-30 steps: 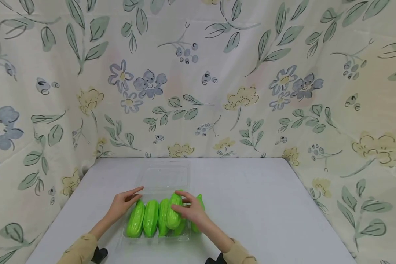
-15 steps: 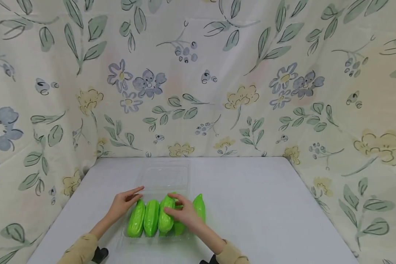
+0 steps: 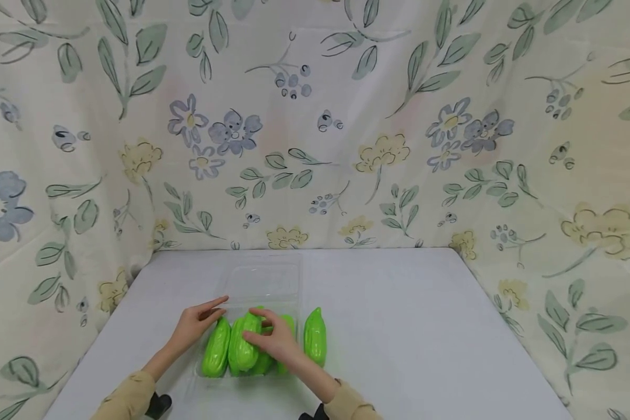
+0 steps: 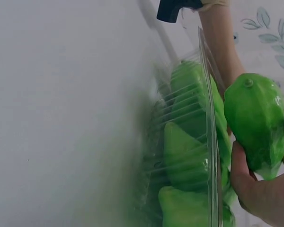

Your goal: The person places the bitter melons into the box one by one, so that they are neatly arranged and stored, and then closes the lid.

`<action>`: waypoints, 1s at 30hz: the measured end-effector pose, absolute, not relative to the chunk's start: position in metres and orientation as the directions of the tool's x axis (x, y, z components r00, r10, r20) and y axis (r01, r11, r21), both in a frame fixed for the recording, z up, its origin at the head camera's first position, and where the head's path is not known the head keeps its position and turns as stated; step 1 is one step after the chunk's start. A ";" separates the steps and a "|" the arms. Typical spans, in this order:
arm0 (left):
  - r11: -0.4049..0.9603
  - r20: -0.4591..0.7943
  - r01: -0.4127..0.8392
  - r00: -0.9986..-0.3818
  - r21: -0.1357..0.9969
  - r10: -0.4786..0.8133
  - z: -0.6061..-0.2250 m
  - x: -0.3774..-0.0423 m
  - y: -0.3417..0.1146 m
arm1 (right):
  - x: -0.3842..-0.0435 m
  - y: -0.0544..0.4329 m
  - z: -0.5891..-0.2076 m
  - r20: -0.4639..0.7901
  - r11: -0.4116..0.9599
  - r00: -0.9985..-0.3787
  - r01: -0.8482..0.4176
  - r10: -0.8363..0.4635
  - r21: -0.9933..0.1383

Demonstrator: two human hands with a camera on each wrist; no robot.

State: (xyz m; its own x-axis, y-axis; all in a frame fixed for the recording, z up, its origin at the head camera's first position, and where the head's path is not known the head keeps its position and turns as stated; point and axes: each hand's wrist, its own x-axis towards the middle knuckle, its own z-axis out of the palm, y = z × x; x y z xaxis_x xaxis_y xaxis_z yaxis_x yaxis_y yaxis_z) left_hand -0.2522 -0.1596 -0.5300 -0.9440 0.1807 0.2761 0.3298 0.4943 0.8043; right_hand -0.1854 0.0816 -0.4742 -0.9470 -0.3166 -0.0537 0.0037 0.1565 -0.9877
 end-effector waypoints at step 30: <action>0.469 0.302 0.364 -0.931 0.805 0.205 -0.529 -0.251 -0.161 | -0.187 0.049 -0.474 -0.070 0.209 -0.923 -0.011 -0.379 -0.978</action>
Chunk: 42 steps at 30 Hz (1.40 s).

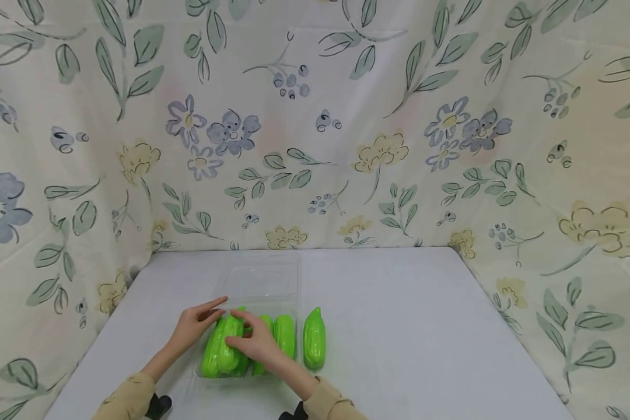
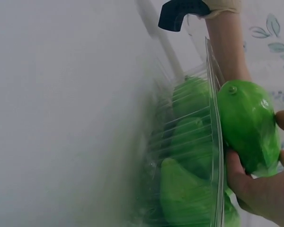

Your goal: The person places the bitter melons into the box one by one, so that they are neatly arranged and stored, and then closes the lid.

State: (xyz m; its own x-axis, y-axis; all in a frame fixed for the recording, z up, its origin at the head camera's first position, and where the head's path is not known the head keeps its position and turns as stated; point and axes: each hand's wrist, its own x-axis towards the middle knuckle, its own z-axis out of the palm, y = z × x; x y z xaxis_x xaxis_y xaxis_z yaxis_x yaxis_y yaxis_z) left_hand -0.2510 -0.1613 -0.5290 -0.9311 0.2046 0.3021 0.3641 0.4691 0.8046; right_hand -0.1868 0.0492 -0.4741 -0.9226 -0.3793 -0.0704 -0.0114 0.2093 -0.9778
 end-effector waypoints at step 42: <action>0.470 0.329 0.383 -0.924 0.796 0.196 -0.530 -0.252 -0.160 | -0.183 0.034 -0.485 0.118 0.352 -0.951 -0.218 -0.285 -0.910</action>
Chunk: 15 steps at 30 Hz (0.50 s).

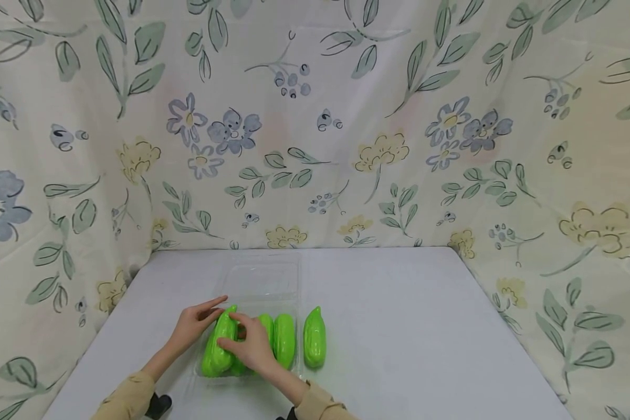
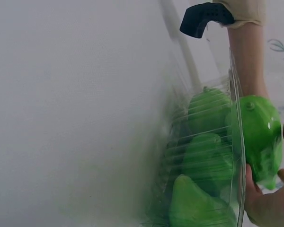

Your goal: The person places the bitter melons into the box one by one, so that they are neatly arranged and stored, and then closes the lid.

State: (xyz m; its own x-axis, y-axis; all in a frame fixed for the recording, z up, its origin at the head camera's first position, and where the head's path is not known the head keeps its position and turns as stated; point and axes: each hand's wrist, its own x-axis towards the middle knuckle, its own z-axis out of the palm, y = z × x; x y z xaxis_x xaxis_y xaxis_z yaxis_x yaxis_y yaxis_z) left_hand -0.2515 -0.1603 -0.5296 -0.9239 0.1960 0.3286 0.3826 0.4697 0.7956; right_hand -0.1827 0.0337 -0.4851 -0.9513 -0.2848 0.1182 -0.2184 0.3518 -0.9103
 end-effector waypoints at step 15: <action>0.452 0.336 0.395 -0.919 0.800 0.208 -0.530 -0.252 -0.161 | -0.178 0.039 -0.484 0.111 0.336 -0.956 -0.202 -0.271 -0.920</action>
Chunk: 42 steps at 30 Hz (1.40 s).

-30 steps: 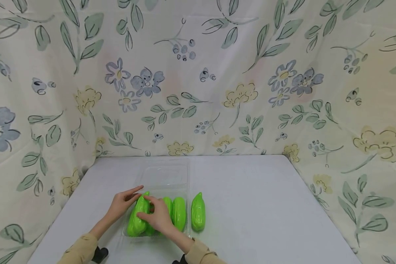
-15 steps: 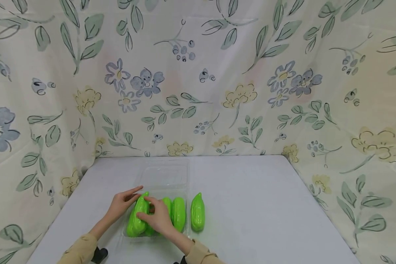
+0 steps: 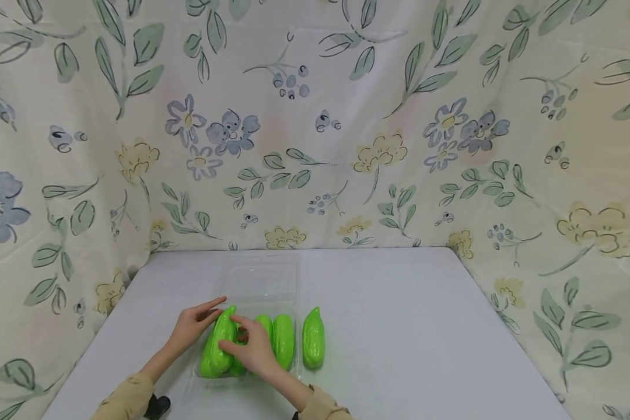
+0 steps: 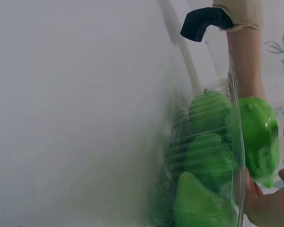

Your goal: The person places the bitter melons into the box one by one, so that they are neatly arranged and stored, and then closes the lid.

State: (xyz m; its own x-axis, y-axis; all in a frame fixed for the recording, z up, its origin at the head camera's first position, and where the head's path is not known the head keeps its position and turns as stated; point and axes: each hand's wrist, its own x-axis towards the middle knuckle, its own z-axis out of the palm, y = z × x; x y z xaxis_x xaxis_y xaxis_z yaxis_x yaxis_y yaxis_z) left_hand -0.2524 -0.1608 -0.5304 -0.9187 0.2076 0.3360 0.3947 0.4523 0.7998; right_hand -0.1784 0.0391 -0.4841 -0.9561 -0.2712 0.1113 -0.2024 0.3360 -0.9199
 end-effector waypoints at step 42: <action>0.479 0.299 0.355 -0.935 0.803 0.191 -0.530 -0.252 -0.160 | -0.189 0.094 -0.458 0.140 0.359 -0.935 -0.259 -0.326 -0.897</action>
